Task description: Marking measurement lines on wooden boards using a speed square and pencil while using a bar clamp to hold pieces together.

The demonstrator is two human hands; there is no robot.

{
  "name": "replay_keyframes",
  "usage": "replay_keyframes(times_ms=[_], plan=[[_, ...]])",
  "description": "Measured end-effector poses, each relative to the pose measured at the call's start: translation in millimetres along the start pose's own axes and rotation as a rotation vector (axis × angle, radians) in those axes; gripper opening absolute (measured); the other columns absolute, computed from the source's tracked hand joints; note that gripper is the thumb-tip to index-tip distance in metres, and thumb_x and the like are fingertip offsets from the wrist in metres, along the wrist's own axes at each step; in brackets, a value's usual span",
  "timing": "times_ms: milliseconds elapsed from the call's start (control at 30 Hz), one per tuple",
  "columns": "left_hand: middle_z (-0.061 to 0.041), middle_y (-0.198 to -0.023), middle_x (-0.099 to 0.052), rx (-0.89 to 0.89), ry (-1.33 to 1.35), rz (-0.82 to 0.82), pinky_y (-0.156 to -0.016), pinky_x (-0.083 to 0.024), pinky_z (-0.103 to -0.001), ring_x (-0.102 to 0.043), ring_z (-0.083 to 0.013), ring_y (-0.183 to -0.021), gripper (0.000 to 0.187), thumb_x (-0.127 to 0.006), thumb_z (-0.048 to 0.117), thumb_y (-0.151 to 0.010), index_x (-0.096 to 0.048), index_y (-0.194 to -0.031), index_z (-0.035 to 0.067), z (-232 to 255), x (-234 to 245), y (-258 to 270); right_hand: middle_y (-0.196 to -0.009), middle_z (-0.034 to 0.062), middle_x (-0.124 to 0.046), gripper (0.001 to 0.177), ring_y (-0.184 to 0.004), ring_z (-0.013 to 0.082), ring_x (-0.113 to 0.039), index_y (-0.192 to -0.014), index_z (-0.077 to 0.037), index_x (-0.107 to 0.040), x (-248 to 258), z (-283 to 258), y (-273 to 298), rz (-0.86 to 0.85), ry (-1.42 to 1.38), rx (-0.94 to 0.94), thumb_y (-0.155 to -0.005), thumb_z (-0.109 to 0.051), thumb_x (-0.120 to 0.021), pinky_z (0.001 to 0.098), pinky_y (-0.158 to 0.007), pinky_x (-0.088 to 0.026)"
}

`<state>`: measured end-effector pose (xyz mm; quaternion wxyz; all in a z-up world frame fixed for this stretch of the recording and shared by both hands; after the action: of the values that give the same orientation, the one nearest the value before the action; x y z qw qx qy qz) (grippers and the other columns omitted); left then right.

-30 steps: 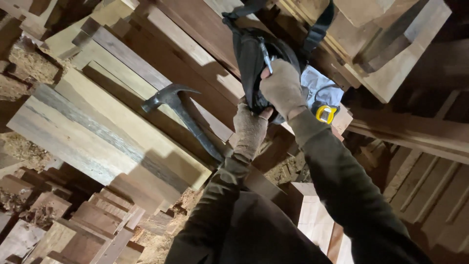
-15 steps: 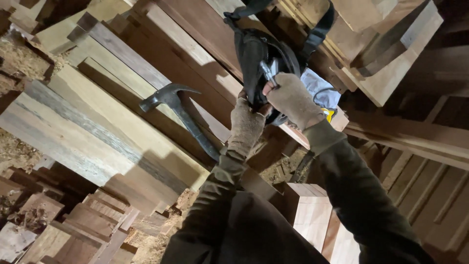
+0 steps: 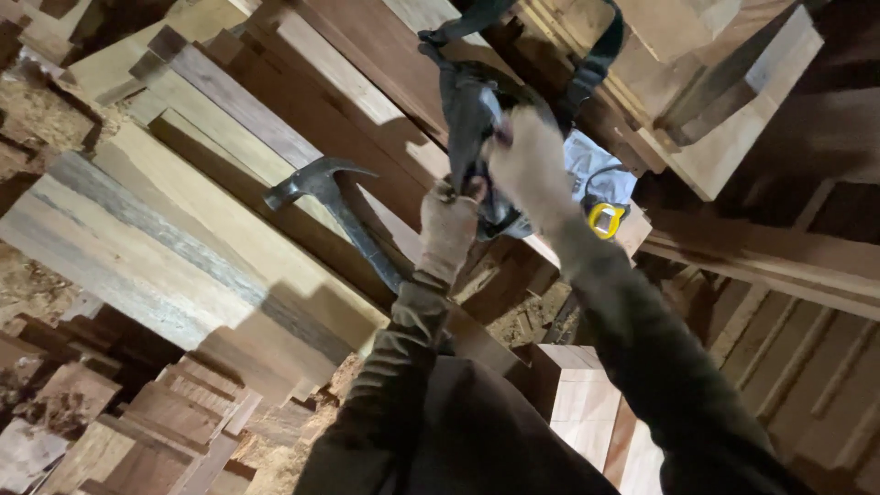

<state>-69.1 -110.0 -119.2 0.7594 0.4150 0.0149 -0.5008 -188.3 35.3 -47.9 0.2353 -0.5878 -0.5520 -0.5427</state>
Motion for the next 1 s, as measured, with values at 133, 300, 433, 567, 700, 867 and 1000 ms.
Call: replay_keyframes(times_ms=[133, 300, 433, 567, 700, 867, 1000], plan=[[-0.013, -0.079, -0.07, 0.031, -0.262, 0.084, -0.071, -0.056, -0.041, -0.07, -0.0202, -0.078, 0.023, -0.079, 0.023, -0.083, -0.067, -0.093, 0.006, -20, 9, -28, -0.129, 0.0205, -0.065, 0.042, -0.124, 0.0439, -0.061, -0.122, -0.011, -0.067, 17, -22, 58, -0.135, 0.268, 0.171, -0.089, -0.036, -0.073, 0.0595, -0.096, -0.055], [-0.009, -0.084, -0.073, 0.032, -0.293, 0.171, -0.077, -0.057, -0.038, -0.073, -0.0193, -0.085, 0.018, -0.076, 0.021, -0.086, -0.069, -0.097, 0.008, -15, 7, -19, -0.104, 0.0293, -0.067, 0.026, -0.103, 0.0517, -0.068, -0.105, 0.002, -0.071, 25, 2, 44, 0.015, 0.248, 0.332, -0.088, -0.017, -0.061, 0.06, -0.086, -0.058], [-0.011, -0.082, -0.064, -0.054, -0.162, 0.224, -0.081, -0.054, -0.037, -0.064, -0.0186, -0.085, 0.015, -0.071, 0.015, -0.086, -0.068, -0.095, 0.003, -16, 22, -14, -0.104, 0.0232, -0.068, 0.022, -0.107, 0.0485, -0.066, -0.105, -0.008, -0.07, 21, 24, 36, 0.028, 0.08, 0.388, -0.093, -0.022, -0.059, 0.0564, -0.088, -0.056], [-0.009, -0.086, -0.066, 0.013, -0.217, 0.174, -0.084, -0.053, -0.036, -0.064, -0.0193, -0.086, 0.019, -0.07, 0.019, -0.089, -0.067, -0.103, 0.006, -5, 3, -6, -0.11, 0.017, -0.066, 0.021, -0.106, 0.0478, -0.065, -0.097, -0.013, -0.074, 10, 25, 38, 0.01, 0.095, 0.404, -0.096, -0.025, -0.056, 0.0567, -0.087, -0.058], [-0.003, -0.084, -0.07, -0.019, -0.295, 0.177, -0.078, -0.054, -0.031, -0.069, -0.0163, -0.083, 0.019, -0.075, 0.024, -0.085, -0.068, -0.1, 0.015, -15, 3, -20, -0.116, 0.0115, -0.065, 0.027, -0.104, 0.0445, -0.069, -0.105, -0.02, -0.076, 11, 20, 39, -0.034, 0.274, 0.342, -0.094, -0.03, -0.054, 0.0573, -0.088, -0.06], [-0.008, -0.081, -0.072, -0.092, -0.346, 0.072, -0.077, -0.056, -0.037, -0.074, -0.0224, -0.084, 0.026, -0.078, 0.015, -0.074, -0.067, -0.097, 0.011, -25, -2, -44, -0.119, 0.0068, -0.065, 0.03, -0.108, 0.0348, -0.07, -0.111, -0.022, -0.076, 13, 3, 69, -0.153, 0.476, 0.264, -0.089, -0.039, -0.064, 0.0495, -0.091, -0.061], [-0.009, -0.081, -0.072, -0.081, -0.385, 0.077, -0.08, -0.056, -0.04, -0.072, -0.0234, -0.085, 0.025, -0.071, 0.012, -0.072, -0.072, -0.096, 0.009, -22, 6, -40, -0.124, 0.0108, -0.058, 0.032, -0.107, 0.0407, -0.067, -0.105, -0.016, -0.076, 11, 7, 62, -0.136, 0.427, 0.251, -0.087, -0.041, -0.072, 0.0534, -0.09, -0.059]])
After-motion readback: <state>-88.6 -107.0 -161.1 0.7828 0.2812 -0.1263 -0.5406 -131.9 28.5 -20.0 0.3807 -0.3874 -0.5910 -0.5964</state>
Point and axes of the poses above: each hand's wrist, its own y-axis away from the middle knuckle, its own x-axis out of the back of the hand, z = x × y, the point moved 10 cm from there along -y, towards the middle knuckle
